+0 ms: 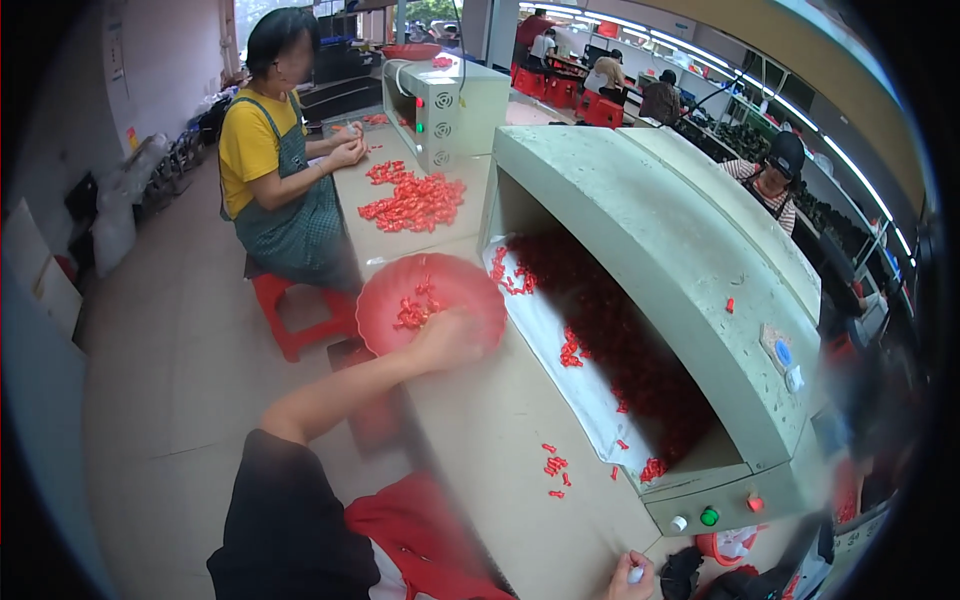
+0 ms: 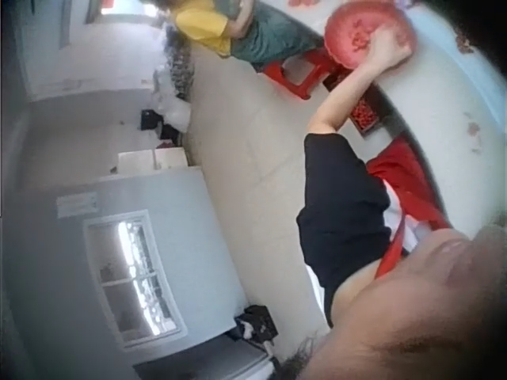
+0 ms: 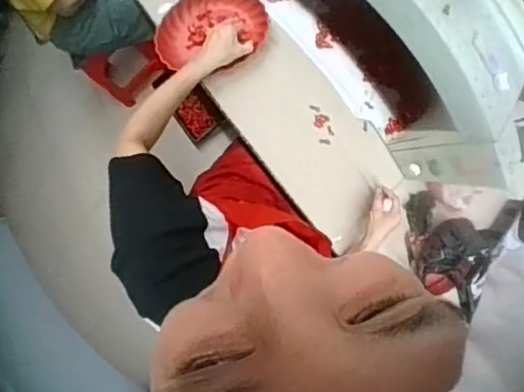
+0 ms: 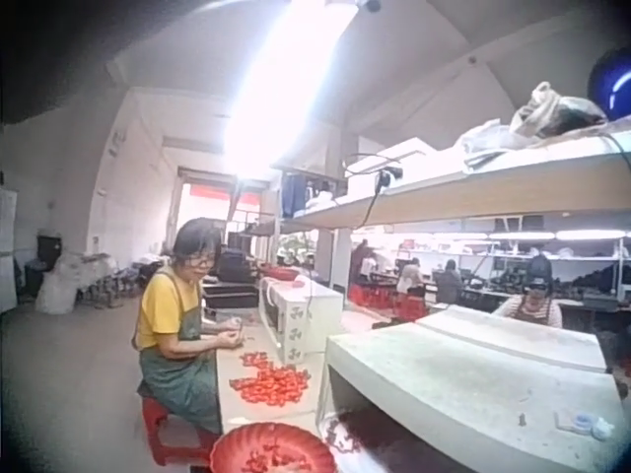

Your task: The person applies adhesive from a bottle to small red plastic components and assembles them by hand.

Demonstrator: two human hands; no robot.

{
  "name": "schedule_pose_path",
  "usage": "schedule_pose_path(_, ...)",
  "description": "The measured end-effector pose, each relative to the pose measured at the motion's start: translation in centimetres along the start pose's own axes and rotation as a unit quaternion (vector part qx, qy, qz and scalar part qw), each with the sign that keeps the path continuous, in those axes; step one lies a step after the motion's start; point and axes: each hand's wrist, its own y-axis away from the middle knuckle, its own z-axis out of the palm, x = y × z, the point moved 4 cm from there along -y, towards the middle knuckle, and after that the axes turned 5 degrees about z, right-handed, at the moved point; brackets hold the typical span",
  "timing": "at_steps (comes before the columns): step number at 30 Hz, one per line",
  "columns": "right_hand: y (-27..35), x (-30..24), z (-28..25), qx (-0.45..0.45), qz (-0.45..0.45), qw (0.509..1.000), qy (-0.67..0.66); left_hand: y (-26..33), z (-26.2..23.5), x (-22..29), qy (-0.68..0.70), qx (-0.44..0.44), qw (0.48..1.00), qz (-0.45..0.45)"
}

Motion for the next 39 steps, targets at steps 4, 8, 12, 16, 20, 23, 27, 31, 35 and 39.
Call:
schedule_pose_path(4, 0.0, -0.7, 0.1, 0.016, 0.005, 1.000, -0.015, -0.8, 0.4, -0.6, -0.029, -0.028, 0.999, 0.003)
schedule_pose_path(8, -0.4, -0.4, 0.4, 0.025, 0.008, 1.000, -0.009, -1.6, 1.0, -0.9, -0.060, -0.050, 0.997, 0.021)
schedule_pose_path(12, -0.3, -1.2, 0.4, 0.021, 0.022, 1.000, -0.007, -2.2, 1.1, -0.6, -0.075, -0.080, 0.992, 0.060)
schedule_pose_path(16, -0.1, -0.4, 0.4, 0.027, 0.028, 0.999, -0.003, -2.4, 1.9, -1.6, -0.097, -0.101, 0.982, 0.125)
schedule_pose_path(20, 0.1, -0.2, 0.2, 0.029, 0.014, 0.999, -0.002, -2.4, 2.2, -1.8, -0.132, -0.142, 0.969, 0.154)
schedule_pose_path(23, 0.1, -0.4, 0.3, 0.030, 0.017, 0.999, -0.009, -2.4, 2.7, -3.0, -0.190, -0.173, 0.953, 0.162)
schedule_pose_path(27, 0.1, -0.8, 0.4, 0.021, 0.026, 0.999, -0.022, -1.9, 3.0, -3.7, -0.175, -0.108, 0.962, 0.180)
schedule_pose_path(31, 0.1, -0.7, 0.4, 0.006, 0.034, 0.999, -0.029, -1.7, 2.6, -3.4, -0.167, -0.092, 0.968, 0.165)
schedule_pose_path(35, 0.1, -0.3, 0.4, 0.004, 0.031, 0.999, -0.021, -1.3, 2.5, -3.3, -0.164, -0.066, 0.970, 0.165)
schedule_pose_path(39, 0.0, -0.6, 0.6, 0.005, 0.052, 0.998, -0.020, -1.0, 2.2, -3.0, -0.162, -0.055, 0.970, 0.173)
